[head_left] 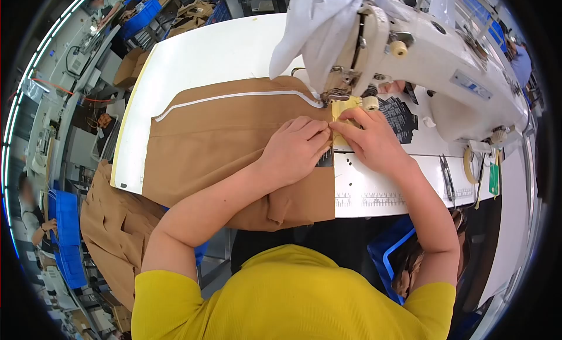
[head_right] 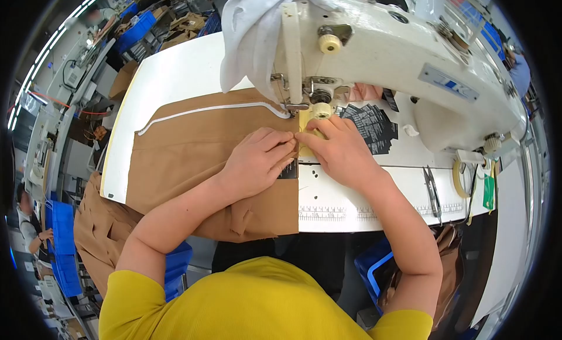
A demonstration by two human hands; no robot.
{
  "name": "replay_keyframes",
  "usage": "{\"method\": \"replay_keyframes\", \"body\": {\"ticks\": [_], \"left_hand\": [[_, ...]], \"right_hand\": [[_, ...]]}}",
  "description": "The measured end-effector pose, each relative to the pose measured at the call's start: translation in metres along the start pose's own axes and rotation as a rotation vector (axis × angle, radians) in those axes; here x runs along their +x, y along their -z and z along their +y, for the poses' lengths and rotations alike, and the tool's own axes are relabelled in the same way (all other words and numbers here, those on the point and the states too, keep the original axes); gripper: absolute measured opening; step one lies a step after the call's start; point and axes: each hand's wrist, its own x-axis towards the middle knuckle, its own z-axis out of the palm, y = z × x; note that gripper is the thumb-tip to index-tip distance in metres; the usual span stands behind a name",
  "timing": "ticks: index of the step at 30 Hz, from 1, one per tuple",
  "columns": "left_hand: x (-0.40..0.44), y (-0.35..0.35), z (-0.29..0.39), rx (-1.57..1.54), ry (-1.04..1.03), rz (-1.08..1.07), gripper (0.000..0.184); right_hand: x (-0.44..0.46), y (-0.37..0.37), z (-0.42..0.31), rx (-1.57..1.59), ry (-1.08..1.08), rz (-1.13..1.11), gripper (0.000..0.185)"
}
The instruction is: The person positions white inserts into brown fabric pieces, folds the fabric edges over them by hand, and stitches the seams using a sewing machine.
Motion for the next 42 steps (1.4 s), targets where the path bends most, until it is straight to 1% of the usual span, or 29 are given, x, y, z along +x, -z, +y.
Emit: {"method": "replay_keyframes", "body": {"ticks": [5, 7, 10, 14, 19, 22, 28, 32, 34, 35, 37, 41, 42], "left_hand": [[0.0, 0.0, -0.001, 0.03, -0.015, 0.006, 0.025], [0.0, 0.0, -0.003, 0.04, -0.038, 0.011, 0.026], [0.004, 0.0, -0.013, 0.028, -0.051, -0.023, 0.027], [0.013, -0.001, -0.024, 0.015, -0.07, -0.034, 0.026], [0.017, -0.002, -0.028, -0.004, -0.01, -0.075, 0.025], [0.018, -0.003, -0.03, -0.015, -0.017, -0.066, 0.026], [0.024, -0.003, -0.04, -0.04, -0.02, -0.07, 0.027], [0.026, -0.003, -0.047, -0.071, -0.021, -0.084, 0.026], [0.027, -0.004, -0.05, -0.05, -0.092, -0.025, 0.025], [0.027, -0.004, -0.05, -0.051, -0.092, -0.026, 0.025], [0.027, 0.0, -0.049, -0.079, -0.039, -0.096, 0.028], [0.028, 0.0, -0.053, -0.101, -0.055, -0.094, 0.027], [0.028, 0.001, -0.054, -0.122, -0.056, -0.103, 0.028]], "right_hand": [[0.003, 0.002, 0.002, -0.033, 0.002, -0.031, 0.034], [0.004, 0.004, 0.002, -0.019, -0.029, -0.08, 0.036], [0.008, -0.001, 0.008, -0.022, -0.027, -0.044, 0.036], [0.015, -0.004, 0.012, -0.098, -0.057, -0.069, 0.035], [0.018, -0.01, 0.018, -0.17, 0.017, 0.084, 0.031], [0.017, -0.011, 0.017, -0.224, 0.029, 0.107, 0.03], [0.019, -0.014, 0.014, -0.207, -0.023, 0.143, 0.028], [0.02, -0.013, 0.016, -0.194, -0.015, 0.148, 0.027], [0.021, -0.014, 0.018, -0.187, 0.012, 0.163, 0.026], [0.021, -0.014, 0.018, -0.187, 0.011, 0.163, 0.026], [0.021, -0.014, 0.017, -0.208, 0.023, 0.179, 0.026], [0.021, -0.016, 0.017, -0.214, 0.024, 0.208, 0.024], [0.021, -0.016, 0.016, -0.215, 0.032, 0.231, 0.021]]}}
